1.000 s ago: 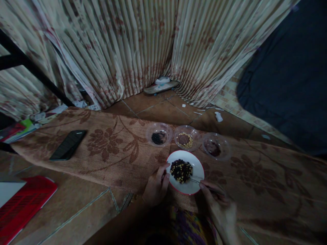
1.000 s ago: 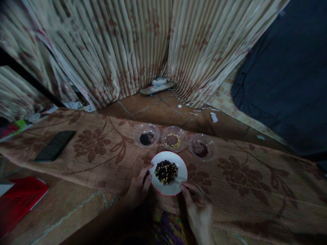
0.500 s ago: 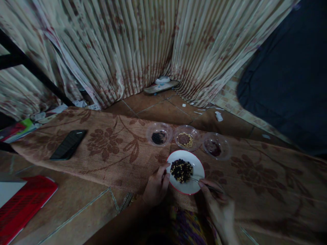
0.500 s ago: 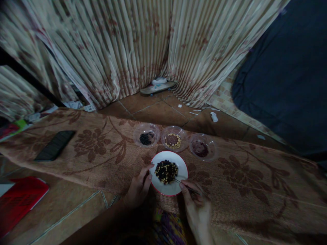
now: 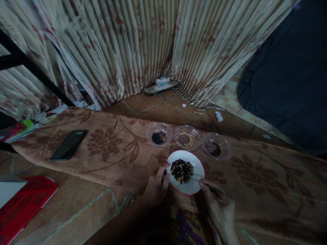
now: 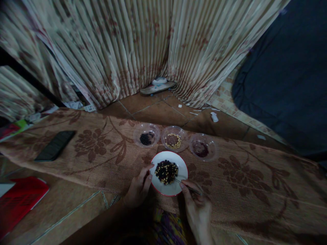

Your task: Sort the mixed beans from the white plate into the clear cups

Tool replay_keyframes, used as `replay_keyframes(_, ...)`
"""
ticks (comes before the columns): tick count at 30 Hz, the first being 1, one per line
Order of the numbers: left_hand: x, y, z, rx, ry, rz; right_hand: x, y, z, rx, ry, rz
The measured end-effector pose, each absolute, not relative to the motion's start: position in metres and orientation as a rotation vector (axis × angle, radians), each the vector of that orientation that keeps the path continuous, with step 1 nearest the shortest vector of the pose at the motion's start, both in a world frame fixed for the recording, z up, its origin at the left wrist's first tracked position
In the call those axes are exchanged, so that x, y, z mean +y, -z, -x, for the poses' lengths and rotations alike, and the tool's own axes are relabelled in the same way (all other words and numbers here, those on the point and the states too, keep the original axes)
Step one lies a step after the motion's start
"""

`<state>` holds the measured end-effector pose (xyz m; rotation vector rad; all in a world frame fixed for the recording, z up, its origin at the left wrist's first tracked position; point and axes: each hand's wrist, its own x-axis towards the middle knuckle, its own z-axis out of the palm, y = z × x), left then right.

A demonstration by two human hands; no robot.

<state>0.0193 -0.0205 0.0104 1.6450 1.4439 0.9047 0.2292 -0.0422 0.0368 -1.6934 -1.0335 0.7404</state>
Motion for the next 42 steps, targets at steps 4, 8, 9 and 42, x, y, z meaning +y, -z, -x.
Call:
replay_keyframes(4, -0.0209, -0.0086, -0.0192, 1.449, -0.899, -1.649, -0.0427, -0.0339, -0.2293, -1.036, -0.745, 1.691)
replay_keyframes(8, -0.0206, -0.0077, -0.0188, 1.435, -0.92, -1.666, -0.042, -0.0324, -0.2301, -1.052, -0.736, 1.695)
replay_keyframes(9, -0.0205, -0.0077, -0.0187, 1.433, -0.923, -1.667, -0.0419, -0.0324, -0.2303, -1.056, -0.731, 1.695)
replay_keyframes(42, -0.0199, -0.0078, -0.019, 1.43, -0.914, -1.692, -0.0427, -0.0327, -0.2303, -1.039, -0.733, 1.691)
